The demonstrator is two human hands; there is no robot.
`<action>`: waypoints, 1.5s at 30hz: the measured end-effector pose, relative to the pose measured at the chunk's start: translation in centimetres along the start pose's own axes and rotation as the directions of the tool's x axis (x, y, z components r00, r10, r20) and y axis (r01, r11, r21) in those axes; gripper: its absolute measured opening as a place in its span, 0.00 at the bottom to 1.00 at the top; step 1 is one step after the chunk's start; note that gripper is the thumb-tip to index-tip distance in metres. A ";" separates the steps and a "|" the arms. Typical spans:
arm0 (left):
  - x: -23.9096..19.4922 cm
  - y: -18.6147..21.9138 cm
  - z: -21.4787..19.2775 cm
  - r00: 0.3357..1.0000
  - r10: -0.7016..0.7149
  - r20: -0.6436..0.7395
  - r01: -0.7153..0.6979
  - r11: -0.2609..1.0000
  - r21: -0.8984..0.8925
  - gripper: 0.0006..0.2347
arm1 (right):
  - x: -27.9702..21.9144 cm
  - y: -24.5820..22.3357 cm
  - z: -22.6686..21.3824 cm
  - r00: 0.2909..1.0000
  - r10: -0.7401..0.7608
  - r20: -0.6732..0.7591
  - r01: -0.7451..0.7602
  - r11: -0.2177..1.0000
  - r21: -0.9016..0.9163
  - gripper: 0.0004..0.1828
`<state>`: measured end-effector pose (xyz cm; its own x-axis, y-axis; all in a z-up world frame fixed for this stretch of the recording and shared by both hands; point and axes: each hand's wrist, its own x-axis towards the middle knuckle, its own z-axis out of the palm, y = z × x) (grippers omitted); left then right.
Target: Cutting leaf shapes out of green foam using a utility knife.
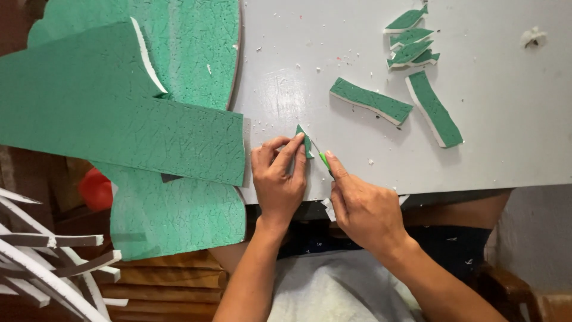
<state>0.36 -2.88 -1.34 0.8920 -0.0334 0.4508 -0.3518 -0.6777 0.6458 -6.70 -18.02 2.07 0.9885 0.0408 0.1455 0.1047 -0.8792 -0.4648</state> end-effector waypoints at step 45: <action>0.5 0.9 0.1 0.999 -0.022 -0.029 0.021 0.999 -0.024 0.07 | 0.2 -0.4 -0.1 1.000 0.011 0.018 -0.012 0.999 0.053 0.30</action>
<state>0.47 -3.58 -0.57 0.8910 0.0025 0.4539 -0.3393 -0.6606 0.6697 -6.57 -17.72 2.32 0.9914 0.0397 0.1247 0.0986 -0.8531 -0.5123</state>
